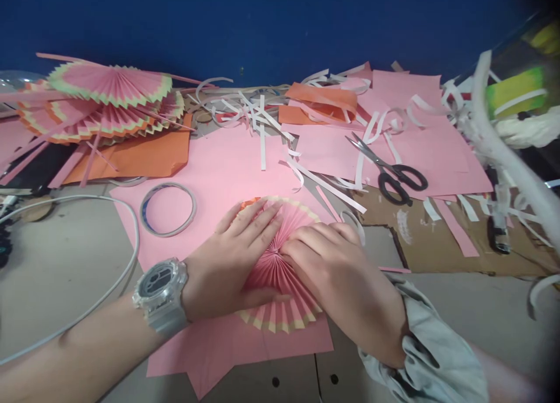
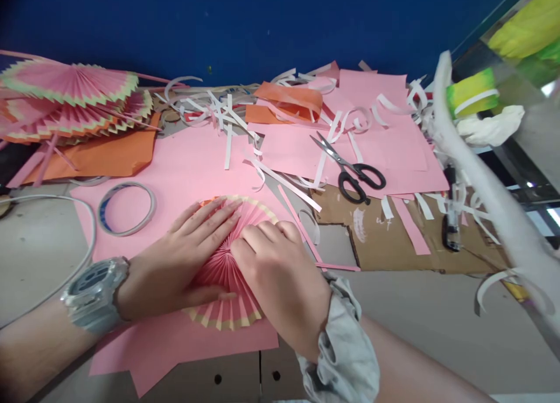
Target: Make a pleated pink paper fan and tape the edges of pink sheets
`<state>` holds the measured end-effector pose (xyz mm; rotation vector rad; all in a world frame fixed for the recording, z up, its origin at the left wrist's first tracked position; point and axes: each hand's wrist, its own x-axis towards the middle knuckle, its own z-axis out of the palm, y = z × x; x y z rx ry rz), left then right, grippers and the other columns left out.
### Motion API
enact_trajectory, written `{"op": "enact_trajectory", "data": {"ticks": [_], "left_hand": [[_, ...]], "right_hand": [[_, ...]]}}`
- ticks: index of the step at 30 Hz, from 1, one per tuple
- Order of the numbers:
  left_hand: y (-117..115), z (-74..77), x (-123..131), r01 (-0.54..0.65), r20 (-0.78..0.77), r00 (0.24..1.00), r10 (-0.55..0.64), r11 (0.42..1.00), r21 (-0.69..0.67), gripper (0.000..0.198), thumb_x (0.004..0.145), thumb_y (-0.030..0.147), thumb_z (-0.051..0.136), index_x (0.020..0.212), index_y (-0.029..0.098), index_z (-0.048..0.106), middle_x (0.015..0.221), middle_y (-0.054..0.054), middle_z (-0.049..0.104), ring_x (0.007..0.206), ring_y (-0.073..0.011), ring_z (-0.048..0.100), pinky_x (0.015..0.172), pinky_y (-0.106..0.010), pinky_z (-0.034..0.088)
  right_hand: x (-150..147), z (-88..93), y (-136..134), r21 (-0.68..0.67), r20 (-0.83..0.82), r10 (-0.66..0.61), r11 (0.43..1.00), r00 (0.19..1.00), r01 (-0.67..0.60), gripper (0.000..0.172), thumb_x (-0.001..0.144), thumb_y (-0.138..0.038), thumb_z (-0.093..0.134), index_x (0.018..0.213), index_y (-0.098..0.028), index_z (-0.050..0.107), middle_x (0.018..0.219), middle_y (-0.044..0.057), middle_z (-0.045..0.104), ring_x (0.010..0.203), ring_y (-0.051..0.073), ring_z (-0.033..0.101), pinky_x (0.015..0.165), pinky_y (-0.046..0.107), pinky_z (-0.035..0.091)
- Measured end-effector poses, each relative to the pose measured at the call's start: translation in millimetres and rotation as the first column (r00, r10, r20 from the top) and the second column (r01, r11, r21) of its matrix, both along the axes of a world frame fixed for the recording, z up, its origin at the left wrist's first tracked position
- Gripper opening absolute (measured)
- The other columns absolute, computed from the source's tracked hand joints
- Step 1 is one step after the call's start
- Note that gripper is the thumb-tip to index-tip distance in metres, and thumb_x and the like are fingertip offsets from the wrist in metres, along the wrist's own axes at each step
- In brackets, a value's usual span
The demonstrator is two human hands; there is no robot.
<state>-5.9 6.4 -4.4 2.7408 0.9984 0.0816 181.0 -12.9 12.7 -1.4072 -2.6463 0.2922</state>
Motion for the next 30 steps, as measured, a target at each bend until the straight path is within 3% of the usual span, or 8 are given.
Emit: {"op": "enact_trajectory", "data": {"ticks": [6,12,17,21,23,26,30], "left_hand": [[0,-1.5,-1,-0.006,0.023,1.0,0.006,1.0,-0.017,0.087,0.078,0.067,0.037,0.14,0.006,0.026,0.148,-0.014,0.02,0.137,-0.0317,0.011,0.11,-0.048,0.01],[0,3.0,-1,-0.015,-0.011,1.0,0.015,1.0,-0.021,0.09,0.076,0.066,0.044,0.141,0.007,0.023,0.148,-0.013,0.02,0.137,-0.03,0.012,0.11,-0.046,0.01],[19,21.9,-22,-0.003,-0.08,0.997,0.003,1.0,0.002,0.083,0.075,0.065,0.046,0.141,0.02,0.024,0.15,-0.004,0.017,0.137,-0.0332,0.008,0.107,-0.054,0.016],[8,34.4,-27,-0.166,-0.105,0.978,0.181,0.977,0.136,0.07,0.084,0.053,0.043,0.141,0.017,0.025,0.149,-0.007,0.022,0.136,-0.0324,0.015,0.106,-0.05,0.023],[-11,29.4,-19,-0.191,-0.094,0.973,0.211,0.963,0.191,0.074,0.082,0.057,0.045,0.14,0.016,0.027,0.146,-0.01,0.028,0.134,-0.0335,0.021,0.105,-0.05,0.022],[-41,10.5,-1,-0.184,-0.077,0.977,0.201,0.966,0.183,0.071,0.079,0.065,0.04,0.137,0.024,0.035,0.144,-0.003,0.034,0.132,-0.033,0.025,0.107,-0.053,0.011],[-47,-6.3,0,-0.142,-0.097,0.982,0.161,0.973,0.182,0.071,0.082,0.062,0.037,0.14,0.02,0.03,0.144,-0.005,0.033,0.132,-0.0294,0.027,0.109,-0.049,0.006]], "right_hand": [[1,-1.7,0,-0.034,-0.025,0.02,0.999,1.0,-0.021,0.019,0.082,-0.008,0.046,0.068,-0.018,0.052,0.073,0.0,0.054,0.073,0.016,0.046,0.069,0.033,0.028],[21,14.5,14,-0.201,0.004,0.215,0.957,0.977,-0.21,0.012,0.084,-0.013,0.05,0.08,-0.02,0.059,0.082,0.001,0.059,0.081,0.017,0.052,0.075,0.033,0.037],[55,36.5,18,-0.177,0.008,0.147,0.974,0.989,-0.143,0.016,0.087,-0.021,0.048,0.098,-0.027,0.058,0.092,-0.001,0.063,0.087,0.016,0.057,0.076,0.032,0.043],[74,38.7,23,-0.079,0.054,0.049,0.996,0.997,-0.044,0.018,0.089,-0.026,0.044,0.101,-0.026,0.058,0.098,0.002,0.063,0.091,0.018,0.059,0.074,0.032,0.045],[75,35.1,25,-0.045,0.064,-0.004,0.999,0.998,0.007,0.017,0.09,-0.026,0.042,0.095,-0.024,0.058,0.094,0.003,0.063,0.086,0.018,0.06,0.07,0.031,0.045],[69,29.4,29,-0.089,0.037,-0.065,0.994,0.997,0.068,0.018,0.091,-0.025,0.039,0.086,-0.022,0.056,0.085,0.001,0.062,0.078,0.015,0.059,0.067,0.029,0.043],[70,24.2,29,-0.132,-0.005,-0.134,0.982,0.991,0.132,0.019,0.091,-0.027,0.038,0.08,-0.022,0.053,0.08,-0.001,0.06,0.075,0.015,0.056,0.066,0.029,0.04]]}}
